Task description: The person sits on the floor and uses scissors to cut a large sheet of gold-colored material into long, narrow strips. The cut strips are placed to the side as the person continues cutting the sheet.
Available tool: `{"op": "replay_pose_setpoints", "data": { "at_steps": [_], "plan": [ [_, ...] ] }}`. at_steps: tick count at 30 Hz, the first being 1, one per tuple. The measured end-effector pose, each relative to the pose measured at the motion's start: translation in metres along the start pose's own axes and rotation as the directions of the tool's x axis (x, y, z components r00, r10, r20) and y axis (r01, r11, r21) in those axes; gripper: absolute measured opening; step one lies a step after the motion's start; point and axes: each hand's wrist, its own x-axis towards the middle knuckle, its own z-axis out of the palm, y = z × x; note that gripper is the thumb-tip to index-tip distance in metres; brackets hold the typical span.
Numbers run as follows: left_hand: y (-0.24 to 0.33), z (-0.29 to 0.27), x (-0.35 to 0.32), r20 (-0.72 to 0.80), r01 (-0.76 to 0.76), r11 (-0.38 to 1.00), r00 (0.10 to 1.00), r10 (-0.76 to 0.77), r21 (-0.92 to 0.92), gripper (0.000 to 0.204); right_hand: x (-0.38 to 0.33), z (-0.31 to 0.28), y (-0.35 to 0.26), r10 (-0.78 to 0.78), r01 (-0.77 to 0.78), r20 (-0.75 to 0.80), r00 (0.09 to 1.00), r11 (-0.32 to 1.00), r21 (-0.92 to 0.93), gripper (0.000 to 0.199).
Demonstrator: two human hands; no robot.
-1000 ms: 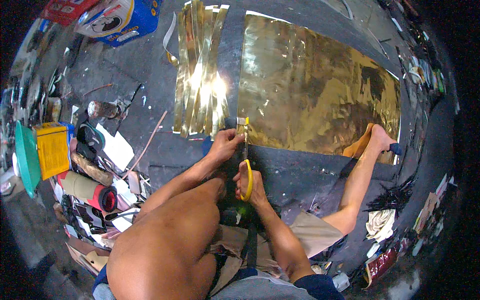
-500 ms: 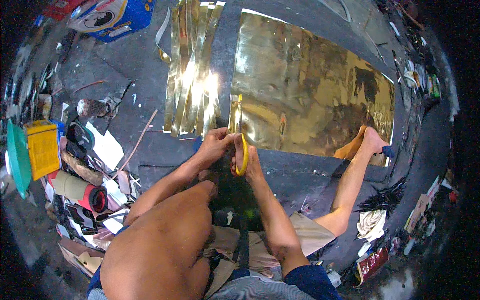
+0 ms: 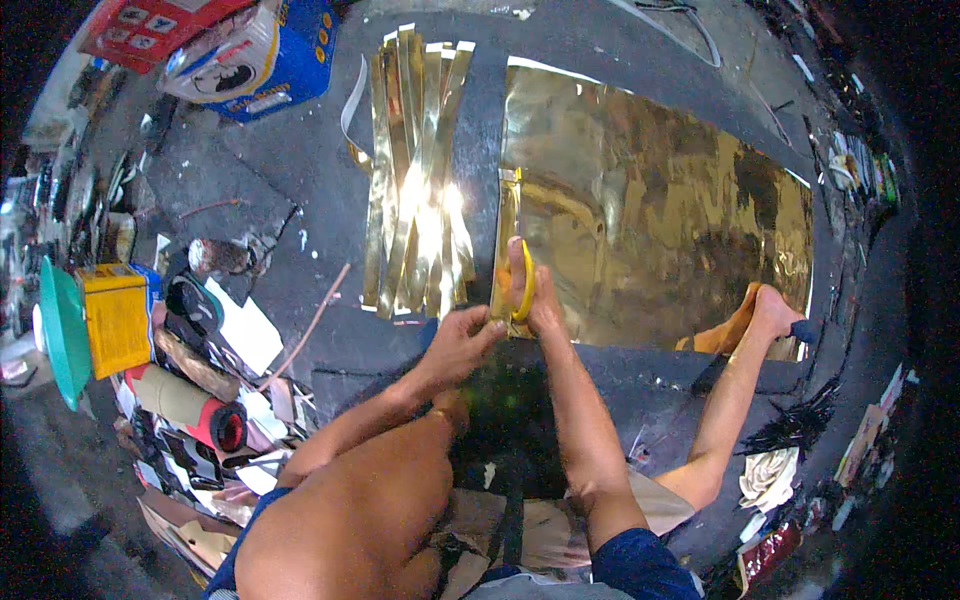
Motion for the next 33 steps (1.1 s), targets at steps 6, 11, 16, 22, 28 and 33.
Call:
{"op": "replay_pose_setpoints", "data": {
  "at_steps": [6,11,16,22,28,33],
  "plan": [
    [0.031,0.001,-0.015,0.03,0.04,0.999,0.999,-0.041,0.028,0.022,0.056,-0.025,-0.045,0.028,-0.024,-0.076,0.997,0.998,0.052,0.079],
    [0.047,-0.003,-0.031,0.073,0.045,0.996,0.997,-0.039,-0.08,0.021,0.137,-0.038,-0.073,-0.064,0.094,-0.118,0.991,0.958,0.27,0.083],
    [0.031,-0.018,-0.042,0.008,0.028,0.999,1.0,-0.027,-0.017,0.021,0.19,-0.066,-0.121,0.026,0.012,-0.173,0.985,0.978,0.21,0.085],
    [0.012,-0.042,-0.044,-0.095,0.156,0.985,0.984,-0.149,0.074,0.025,0.183,-0.076,-0.119,0.032,-0.016,-0.038,0.999,0.933,0.36,0.086],
    [-0.02,-0.077,-0.054,-0.323,0.156,0.905,0.946,-0.022,0.396,0.019,0.188,-0.091,-0.152,-0.098,0.13,-0.097,0.991,0.894,0.429,0.086],
    [0.046,-0.055,-0.038,-0.321,0.098,0.37,0.726,0.609,0.924,0.04,0.121,-0.096,-0.107,-0.055,0.046,-0.002,0.999,0.824,0.565,0.078]
  ]
}}
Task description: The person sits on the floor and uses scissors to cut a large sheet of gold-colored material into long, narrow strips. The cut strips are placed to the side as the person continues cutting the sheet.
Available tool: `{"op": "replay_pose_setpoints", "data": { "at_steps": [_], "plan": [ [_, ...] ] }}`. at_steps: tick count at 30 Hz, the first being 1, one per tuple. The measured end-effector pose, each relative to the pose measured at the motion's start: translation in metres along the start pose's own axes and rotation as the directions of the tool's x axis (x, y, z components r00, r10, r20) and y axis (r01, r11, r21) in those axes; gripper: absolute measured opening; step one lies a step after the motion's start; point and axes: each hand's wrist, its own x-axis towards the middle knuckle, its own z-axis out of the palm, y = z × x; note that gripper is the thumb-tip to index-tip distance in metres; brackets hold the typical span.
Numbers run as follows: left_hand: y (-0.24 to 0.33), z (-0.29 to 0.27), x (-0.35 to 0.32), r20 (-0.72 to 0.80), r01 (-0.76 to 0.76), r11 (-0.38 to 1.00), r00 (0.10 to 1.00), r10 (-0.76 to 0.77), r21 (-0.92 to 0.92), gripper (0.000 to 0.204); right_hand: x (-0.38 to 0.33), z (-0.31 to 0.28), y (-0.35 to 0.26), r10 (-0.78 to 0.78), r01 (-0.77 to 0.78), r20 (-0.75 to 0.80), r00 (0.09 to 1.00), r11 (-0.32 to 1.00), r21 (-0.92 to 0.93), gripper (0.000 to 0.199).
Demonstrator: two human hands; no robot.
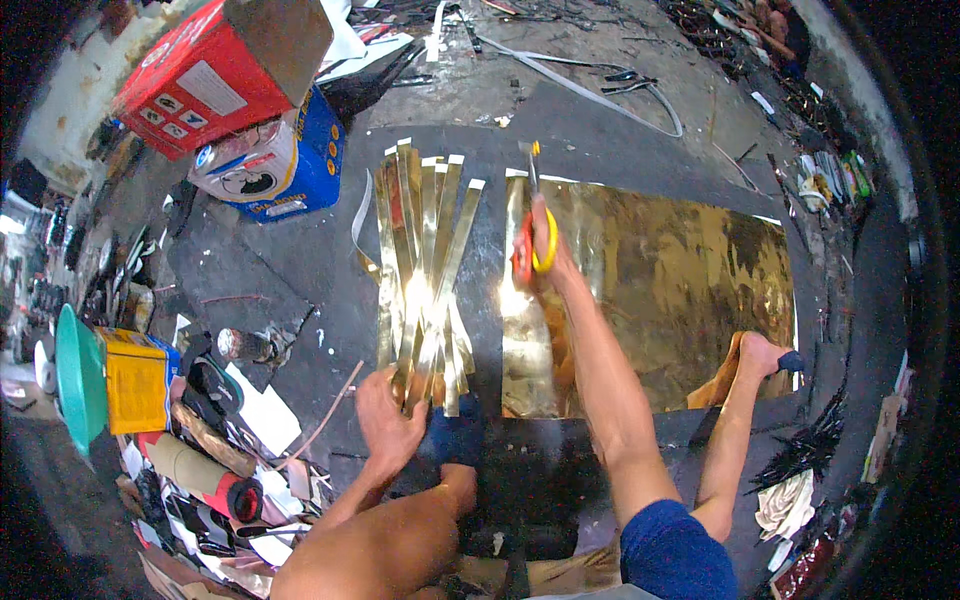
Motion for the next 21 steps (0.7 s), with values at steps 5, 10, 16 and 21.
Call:
{"op": "replay_pose_setpoints", "data": {
  "at_steps": [5,10,16,21],
  "plan": [
    [0.014,0.116,-0.012,0.437,0.242,0.768,0.898,0.055,-0.593,0.051,-0.144,-0.033,0.104,0.143,-0.146,0.038,0.989,0.984,0.104,0.078],
    [0.043,0.156,-0.005,0.706,0.732,0.421,0.662,-0.251,-0.536,0.049,-0.312,-0.045,0.151,0.366,-0.379,0.125,0.922,0.92,0.098,0.08],
    [0.029,0.173,0.002,0.654,0.449,0.784,0.753,-0.074,-0.428,0.02,-0.389,-0.024,0.174,0.566,-0.599,0.215,0.796,0.788,0.141,0.083],
    [0.044,0.161,0.009,0.697,0.571,0.657,0.711,-0.095,-0.493,0.022,-0.381,-0.011,0.182,0.496,-0.525,0.279,0.822,0.85,0.037,0.086]
  ]
}}
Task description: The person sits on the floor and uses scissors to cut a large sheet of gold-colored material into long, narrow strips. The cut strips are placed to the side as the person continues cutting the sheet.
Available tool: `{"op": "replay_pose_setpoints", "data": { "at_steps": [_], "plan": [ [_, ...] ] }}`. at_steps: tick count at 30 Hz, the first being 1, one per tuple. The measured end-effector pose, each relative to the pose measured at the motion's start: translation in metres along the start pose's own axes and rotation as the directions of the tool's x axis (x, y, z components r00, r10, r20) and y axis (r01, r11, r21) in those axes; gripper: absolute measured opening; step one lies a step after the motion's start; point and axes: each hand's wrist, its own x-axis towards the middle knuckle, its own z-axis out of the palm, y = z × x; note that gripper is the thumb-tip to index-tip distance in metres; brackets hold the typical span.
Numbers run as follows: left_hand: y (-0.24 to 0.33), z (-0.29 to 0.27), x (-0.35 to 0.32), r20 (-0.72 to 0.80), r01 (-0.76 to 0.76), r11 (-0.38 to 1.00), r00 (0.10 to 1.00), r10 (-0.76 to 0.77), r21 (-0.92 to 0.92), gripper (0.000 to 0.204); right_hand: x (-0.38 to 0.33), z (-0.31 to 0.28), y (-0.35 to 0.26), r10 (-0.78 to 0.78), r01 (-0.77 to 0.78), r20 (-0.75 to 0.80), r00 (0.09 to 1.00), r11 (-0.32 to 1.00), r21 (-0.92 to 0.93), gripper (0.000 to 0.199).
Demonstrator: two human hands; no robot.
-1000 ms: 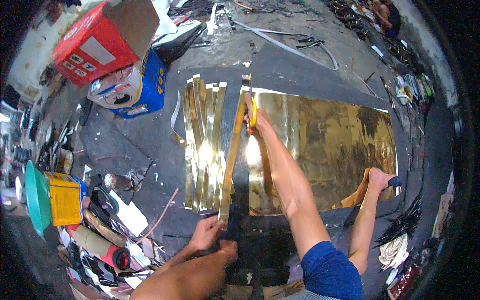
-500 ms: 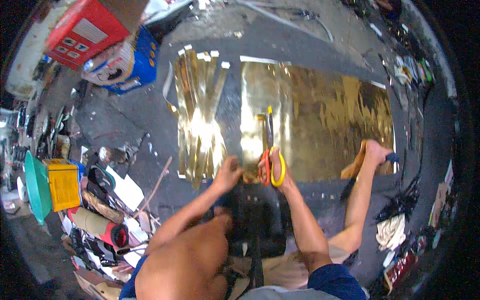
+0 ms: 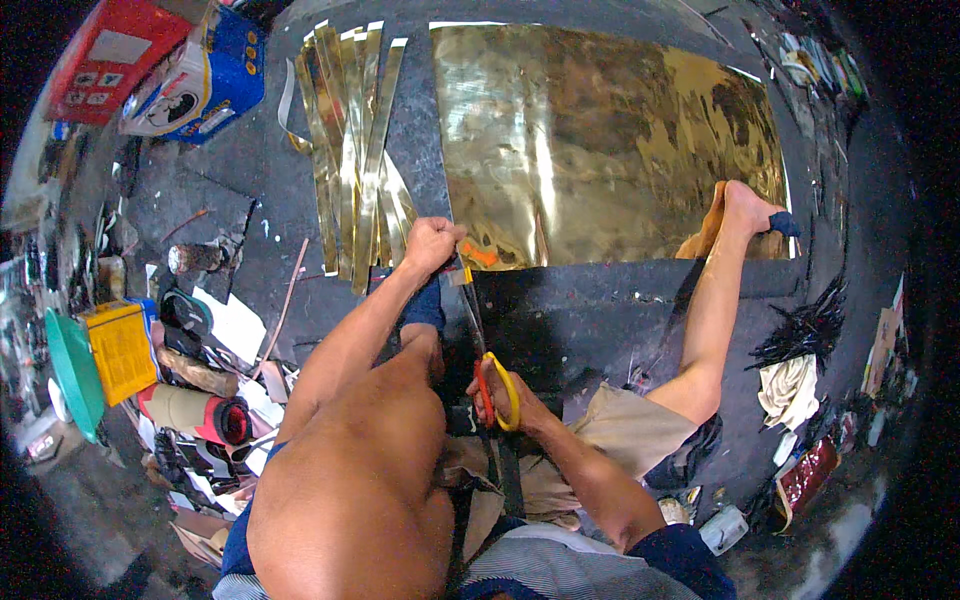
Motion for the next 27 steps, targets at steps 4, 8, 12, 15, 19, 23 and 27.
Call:
{"op": "replay_pose_setpoints", "data": {
  "at_steps": [4,8,12,15,19,23,27],
  "plan": [
    [0.015,0.0,-0.009,-0.01,0.039,0.996,0.999,-0.038,0.082,0.022,0.02,-0.002,-0.006,0.02,-0.022,-0.11,0.994,1.0,-0.017,0.088],
    [-0.001,0.0,-0.004,-0.077,-0.047,0.998,0.996,0.05,0.05,0.028,0.04,-0.01,-0.004,-0.028,0.032,-0.135,0.99,0.999,0.027,0.089],
    [0.004,0.013,-0.028,-0.125,-0.001,0.984,0.992,0.024,0.178,0.04,0.045,-0.019,-0.003,-0.058,0.065,-0.17,0.984,0.997,0.032,0.085],
    [0.014,0.02,-0.054,0.064,0.08,0.996,0.995,-0.078,-0.031,0.033,0.046,-0.022,-0.002,-0.071,0.071,-0.169,0.983,0.997,-0.003,0.083],
    [-0.015,0.014,-0.054,0.113,0.032,0.995,0.993,-0.022,-0.092,0.021,0.039,-0.009,-0.021,-0.076,0.056,-0.202,0.976,0.993,-0.103,0.082],
    [-0.01,0.013,-0.057,0.124,0.012,0.998,0.992,-0.003,-0.066,0.028,0.051,-0.013,-0.017,-0.073,0.059,-0.179,0.981,0.995,-0.083,0.057],
    [-0.007,0.014,-0.06,0.114,0.011,0.995,0.993,0.0,-0.095,0.024,0.05,-0.013,-0.017,-0.02,0.02,-0.197,0.98,1.0,0.001,0.054]
  ]
}}
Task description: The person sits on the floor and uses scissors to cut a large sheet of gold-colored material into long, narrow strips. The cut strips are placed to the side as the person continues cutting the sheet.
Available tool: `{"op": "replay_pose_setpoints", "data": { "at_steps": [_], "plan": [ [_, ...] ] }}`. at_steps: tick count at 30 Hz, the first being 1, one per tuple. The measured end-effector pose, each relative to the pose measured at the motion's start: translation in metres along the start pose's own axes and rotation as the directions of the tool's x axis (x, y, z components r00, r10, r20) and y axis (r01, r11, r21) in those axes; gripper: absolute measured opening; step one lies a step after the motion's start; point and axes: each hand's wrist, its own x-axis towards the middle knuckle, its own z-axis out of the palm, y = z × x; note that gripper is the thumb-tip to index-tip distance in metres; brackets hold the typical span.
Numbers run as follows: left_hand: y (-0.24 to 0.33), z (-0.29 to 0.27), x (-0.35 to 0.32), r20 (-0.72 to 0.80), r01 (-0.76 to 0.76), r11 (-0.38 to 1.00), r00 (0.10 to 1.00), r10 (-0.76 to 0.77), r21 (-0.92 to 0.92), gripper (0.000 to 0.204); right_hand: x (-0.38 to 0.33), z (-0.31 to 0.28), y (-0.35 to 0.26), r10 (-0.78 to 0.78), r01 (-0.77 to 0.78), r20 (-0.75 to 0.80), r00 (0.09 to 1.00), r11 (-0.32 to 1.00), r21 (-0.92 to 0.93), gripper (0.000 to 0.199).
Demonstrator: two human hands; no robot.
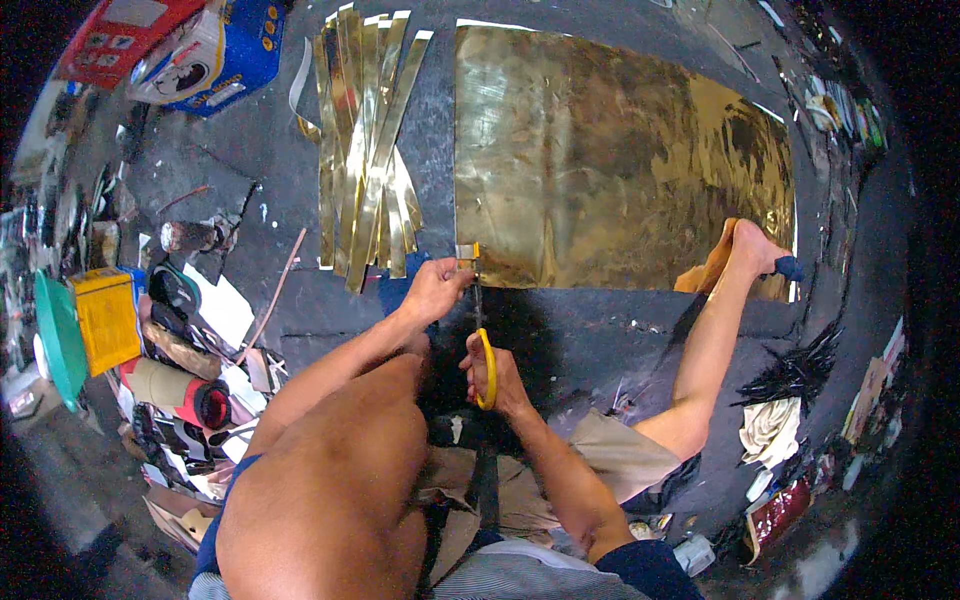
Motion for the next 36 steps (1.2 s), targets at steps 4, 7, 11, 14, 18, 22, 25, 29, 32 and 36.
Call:
{"op": "replay_pose_setpoints", "data": {
  "at_steps": [4,7,11,14,18,22,25,29,32,36],
  "plan": [
    [-0.002,-0.004,0.003,0.039,0.049,0.998,0.998,-0.047,-0.038,0.02,0.0,0.004,-0.002,-0.194,0.183,-0.029,0.981,0.958,-0.222,0.082],
    [0.001,-0.007,0.003,0.048,0.048,0.998,0.998,-0.046,-0.029,0.021,-0.002,0.007,-0.017,-0.074,0.066,-0.028,0.997,0.975,-0.212,0.086],
    [0.001,-0.006,0.0,0.021,0.006,0.994,1.0,-0.004,-0.11,0.024,0.004,0.011,-0.029,-0.18,0.171,-0.036,0.983,0.968,-0.185,0.086],
    [0.0,-0.008,0.0,0.053,0.016,0.995,0.999,-0.011,-0.101,0.024,0.003,0.009,-0.03,-0.125,0.118,-0.039,0.991,0.98,-0.163,0.085],
    [0.009,-0.011,-0.004,0.118,0.041,0.99,0.993,-0.025,-0.138,0.022,0.015,0.009,-0.041,-0.159,0.148,-0.041,0.986,0.968,-0.202,0.084],
    [0.027,-0.02,-0.009,0.163,0.034,0.985,0.987,-0.006,-0.171,0.025,0.042,0.005,-0.058,-0.199,0.184,-0.044,0.979,0.956,-0.23,0.081],
    [0.033,-0.019,-0.01,0.15,0.014,0.985,0.989,0.012,-0.173,0.028,0.074,0.0,-0.054,-0.383,0.36,-0.061,0.922,0.903,-0.232,0.078],
    [0.023,-0.025,-0.01,0.183,-0.049,0.971,0.979,0.094,-0.235,0.029,0.1,-0.004,-0.076,-0.487,0.442,0.014,0.873,0.779,-0.445,0.07],
    [0.025,-0.022,-0.011,0.154,-0.039,0.935,0.983,0.099,-0.353,0.027,0.119,-0.012,-0.098,-0.483,0.418,0.054,0.874,0.692,-0.589,0.045],
    [0.036,-0.03,-0.018,0.218,0.006,0.964,0.974,0.054,-0.266,0.025,0.125,-0.004,-0.141,-0.424,0.36,-0.034,0.905,0.806,-0.471,0.038]
  ]
}}
